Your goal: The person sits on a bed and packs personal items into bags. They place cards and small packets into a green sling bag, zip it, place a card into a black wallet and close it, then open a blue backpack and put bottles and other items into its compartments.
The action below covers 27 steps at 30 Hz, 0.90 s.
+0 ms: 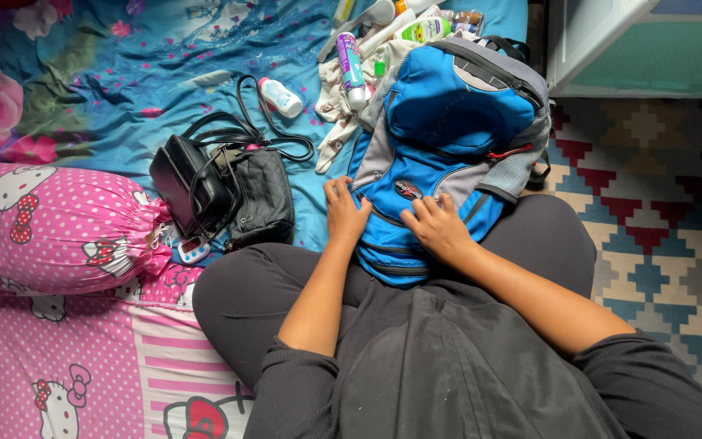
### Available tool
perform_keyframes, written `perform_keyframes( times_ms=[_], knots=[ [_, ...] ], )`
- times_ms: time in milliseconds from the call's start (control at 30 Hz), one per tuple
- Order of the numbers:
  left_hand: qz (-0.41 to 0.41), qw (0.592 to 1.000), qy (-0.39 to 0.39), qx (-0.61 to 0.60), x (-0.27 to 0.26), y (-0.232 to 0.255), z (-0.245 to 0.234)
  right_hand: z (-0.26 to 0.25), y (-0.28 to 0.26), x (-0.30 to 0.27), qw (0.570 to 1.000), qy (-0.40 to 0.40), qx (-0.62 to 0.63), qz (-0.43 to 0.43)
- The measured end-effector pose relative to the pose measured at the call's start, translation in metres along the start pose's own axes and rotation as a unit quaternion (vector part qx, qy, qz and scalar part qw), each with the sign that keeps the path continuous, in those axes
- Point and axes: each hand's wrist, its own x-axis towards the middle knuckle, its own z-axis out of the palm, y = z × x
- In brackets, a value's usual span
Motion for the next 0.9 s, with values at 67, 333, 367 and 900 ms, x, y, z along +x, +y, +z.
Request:
perform_keyframes(
  times_ms=[67,333,367,900],
  knots=[
    [-0.028,0.996,-0.042,-0.080,0.000,-0.007,0.004,-0.002,-0.005,0.009,0.998,0.062,-0.004,-0.009],
    [-0.139,0.969,-0.147,-0.139,0.000,0.009,-0.017,0.020,0.016,0.025,0.991,-0.057,0.081,0.086],
    [-0.156,0.967,-0.154,-0.129,0.000,0.016,-0.020,0.021,0.023,0.025,0.982,-0.067,0.136,0.115],
    [-0.038,0.988,-0.105,-0.108,0.012,0.081,-0.049,-0.030,0.069,0.033,0.827,0.072,0.442,0.341]
  ],
)
